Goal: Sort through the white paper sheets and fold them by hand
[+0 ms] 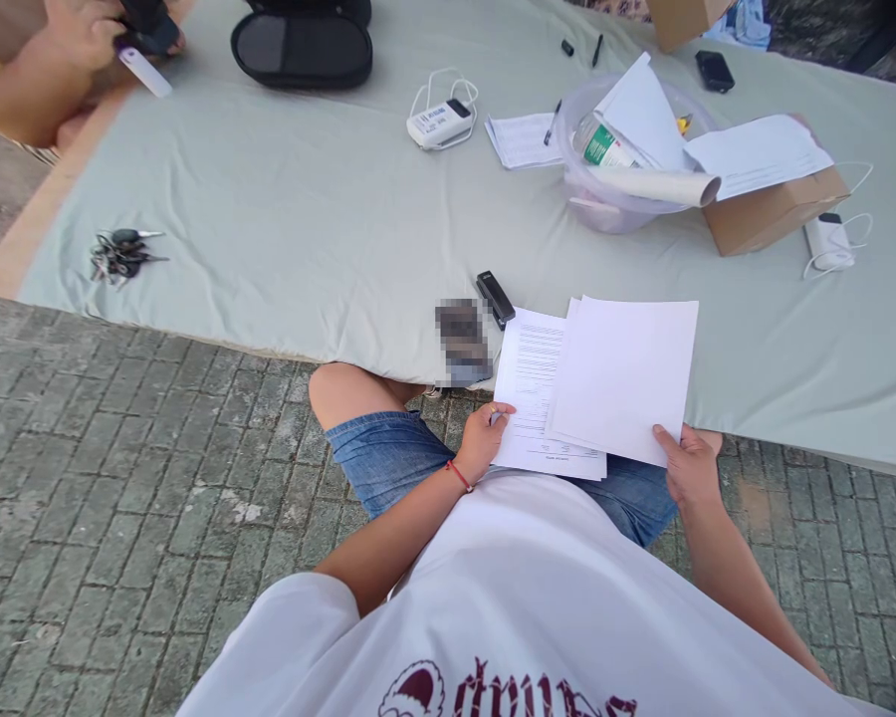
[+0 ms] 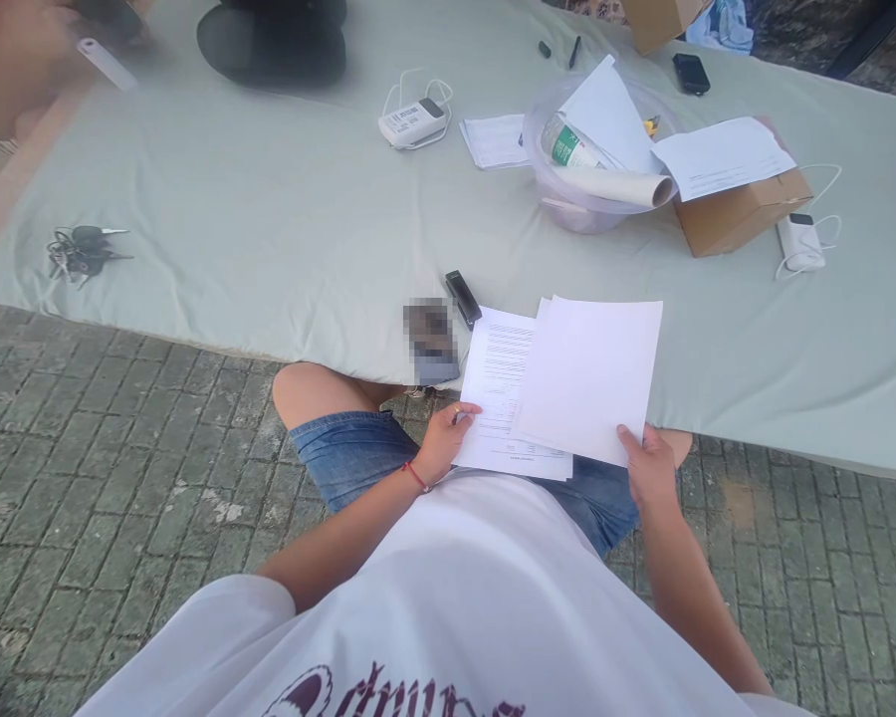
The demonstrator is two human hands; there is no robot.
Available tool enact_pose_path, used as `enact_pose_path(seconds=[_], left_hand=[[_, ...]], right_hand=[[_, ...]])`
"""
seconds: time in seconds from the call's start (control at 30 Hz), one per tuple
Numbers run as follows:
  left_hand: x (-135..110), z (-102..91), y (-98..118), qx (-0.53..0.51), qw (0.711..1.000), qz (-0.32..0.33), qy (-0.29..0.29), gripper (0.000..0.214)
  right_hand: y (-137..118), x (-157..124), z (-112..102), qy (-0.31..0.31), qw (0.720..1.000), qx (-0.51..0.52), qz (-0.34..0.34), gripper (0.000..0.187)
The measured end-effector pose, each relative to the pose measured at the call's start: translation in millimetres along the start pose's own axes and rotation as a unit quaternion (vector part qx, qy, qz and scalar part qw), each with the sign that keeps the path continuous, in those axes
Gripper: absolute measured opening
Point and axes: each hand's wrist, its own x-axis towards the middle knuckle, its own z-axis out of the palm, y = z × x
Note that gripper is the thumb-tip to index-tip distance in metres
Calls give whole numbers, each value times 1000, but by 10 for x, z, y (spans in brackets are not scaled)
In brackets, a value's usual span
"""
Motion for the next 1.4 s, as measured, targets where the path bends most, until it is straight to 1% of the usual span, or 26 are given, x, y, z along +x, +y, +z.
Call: enact_pose_path(seconds=[0.1,0.2,0.33,0.4,0.47,0.6,0.73,0.87,1.0,1.03,1.1,1.17,1.23,1.3,1.4], left_hand=[[-19,11,33,-34,999,-9,-4,20],[-50,19,83,-63,998,-30,-7,31],[-54,27,93,-87,995,-54,0,45],[-36,33,61,-106,993,-43,-1,45],[-16,38,21,-96,995,-19,-8,38],[-2,39,-9,-15,1000,14,-4,26],[-19,29,24,17,1000,6,21,24],[-22,25,19,1,1000,-10,21,24],[6,28,-46,-36,999,13,20,17],[16,27,-62,-50,998,22,19,17],[30,20,-84,-66,997,33,18,27],[36,10,-87,-62,997,34,21,39],[33,-1,-75,-51,998,31,21,46],[23,-6,-60,-52,998,33,9,45],[12,-2,-49,-65,997,47,-4,36]], right_hand=[[-78,-49,52,2,999,41,17,49],[-119,-176,204,-31,998,59,21,50],[-123,-368,417,-75,993,71,48,48],[-116,-435,484,-90,992,72,60,47],[-106,-472,520,-96,990,74,70,47],[-61,-461,513,-104,991,42,76,45],[9,-384,442,-80,994,-20,67,38],[56,-300,335,-54,996,-53,52,36],[56,-208,211,-9,997,-36,61,35],[49,-185,186,-2,997,-30,65,35],[27,-152,159,6,998,-19,64,34],[1,-143,168,13,998,-8,56,34],[-25,-163,213,16,998,9,54,35],[-49,-209,283,12,998,20,53,36],[-86,-307,400,-13,999,15,46,36]])
